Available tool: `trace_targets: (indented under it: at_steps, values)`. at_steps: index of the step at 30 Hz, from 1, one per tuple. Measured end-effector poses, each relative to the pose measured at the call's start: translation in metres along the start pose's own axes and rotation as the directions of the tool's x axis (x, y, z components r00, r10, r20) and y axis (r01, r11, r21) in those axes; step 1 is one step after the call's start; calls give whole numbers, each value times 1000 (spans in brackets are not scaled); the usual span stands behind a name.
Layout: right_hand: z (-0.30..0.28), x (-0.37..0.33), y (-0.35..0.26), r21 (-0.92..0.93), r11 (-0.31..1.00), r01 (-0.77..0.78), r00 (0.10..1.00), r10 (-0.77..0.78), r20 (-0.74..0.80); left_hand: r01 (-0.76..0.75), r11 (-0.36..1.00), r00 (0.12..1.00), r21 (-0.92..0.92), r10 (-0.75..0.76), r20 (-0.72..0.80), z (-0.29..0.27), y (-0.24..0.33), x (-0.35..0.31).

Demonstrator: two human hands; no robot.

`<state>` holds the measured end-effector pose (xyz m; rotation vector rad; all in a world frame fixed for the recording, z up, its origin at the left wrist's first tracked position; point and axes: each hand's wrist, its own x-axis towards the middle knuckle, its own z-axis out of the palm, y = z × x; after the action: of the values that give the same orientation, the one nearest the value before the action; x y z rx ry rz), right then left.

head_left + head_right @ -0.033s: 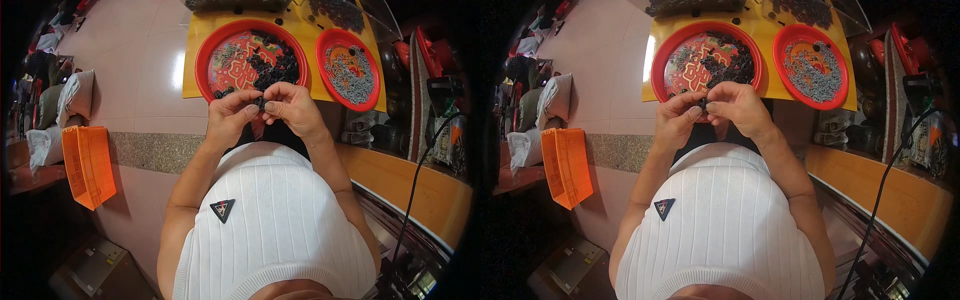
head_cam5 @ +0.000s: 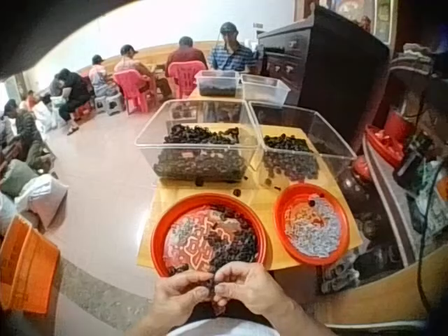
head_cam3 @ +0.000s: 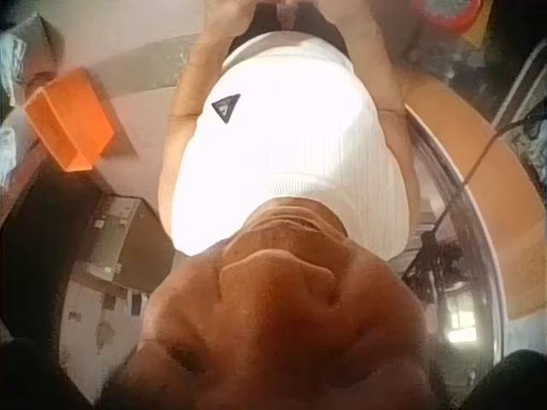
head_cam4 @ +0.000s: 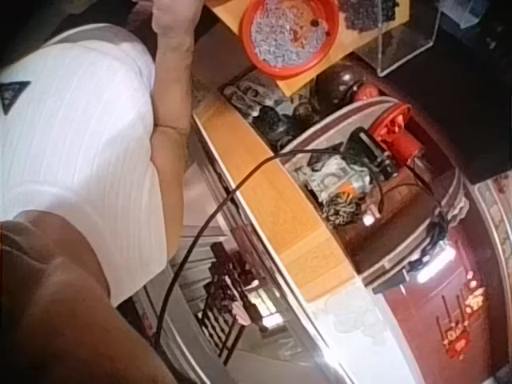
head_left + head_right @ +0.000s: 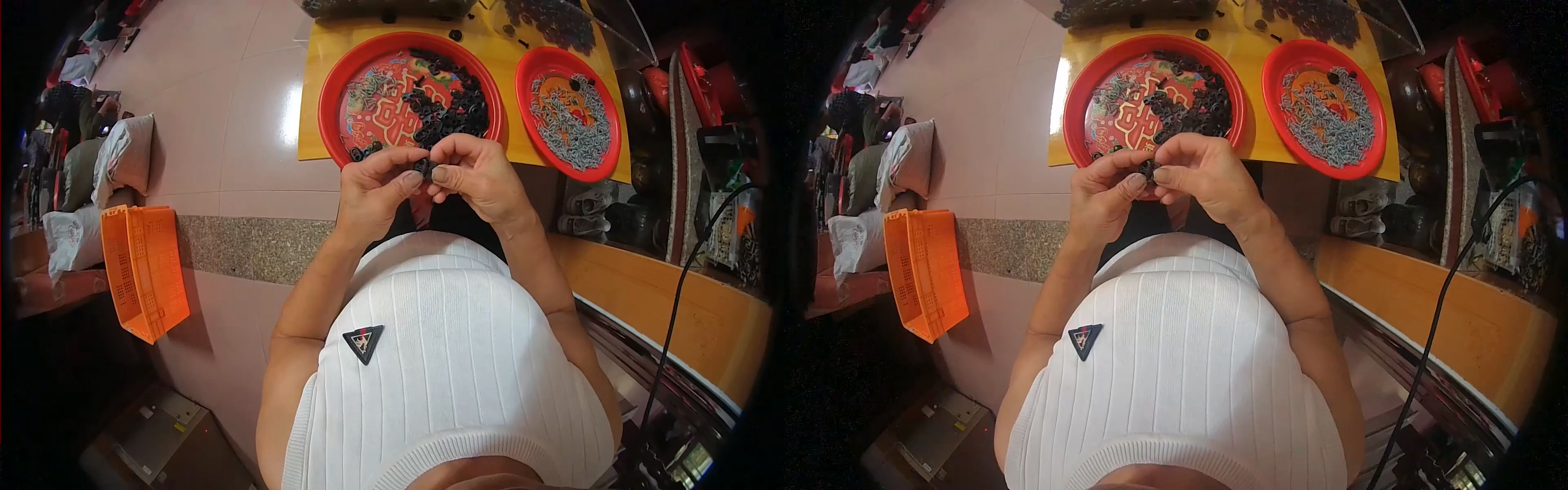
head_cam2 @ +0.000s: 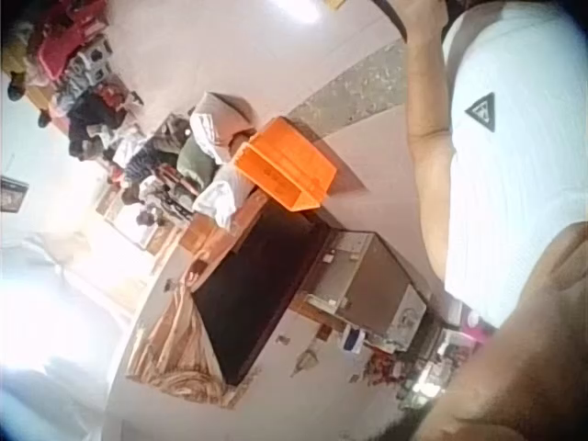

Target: The person sorts and inspects small black plastic manufacturing components by hand.

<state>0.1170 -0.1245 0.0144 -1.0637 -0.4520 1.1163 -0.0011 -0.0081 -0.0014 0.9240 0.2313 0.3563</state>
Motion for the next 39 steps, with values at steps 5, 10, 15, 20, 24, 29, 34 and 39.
trace_targets:
  at_steps: [5,10,15,20,24,29,34,39]
  values:
    - [-2,2,4,-9,1000,12,998,-11,67,-44,992,999,116,44,-1,0,1,0]
    - [-4,6,5,-6,1000,-9,996,10,86,-104,977,994,186,104,11,1,1,1]
    - [-5,10,7,1,1000,-14,995,13,98,-177,954,983,240,181,8,1,-3,1]
    - [-3,13,2,-26,1000,-8,999,9,51,-291,834,952,469,301,56,3,-2,5]
    - [3,13,-4,-93,994,-58,998,59,13,-257,841,954,476,301,-17,2,-7,5]
    - [-10,13,-21,-163,986,-41,999,37,-27,-183,853,971,489,236,-48,-3,2,-3]
    - [-48,48,-91,-91,939,331,940,-337,-60,-315,473,870,823,490,52,-44,31,1]
    - [-94,86,-180,206,814,543,794,-418,-441,-287,192,862,939,479,165,-53,53,18]
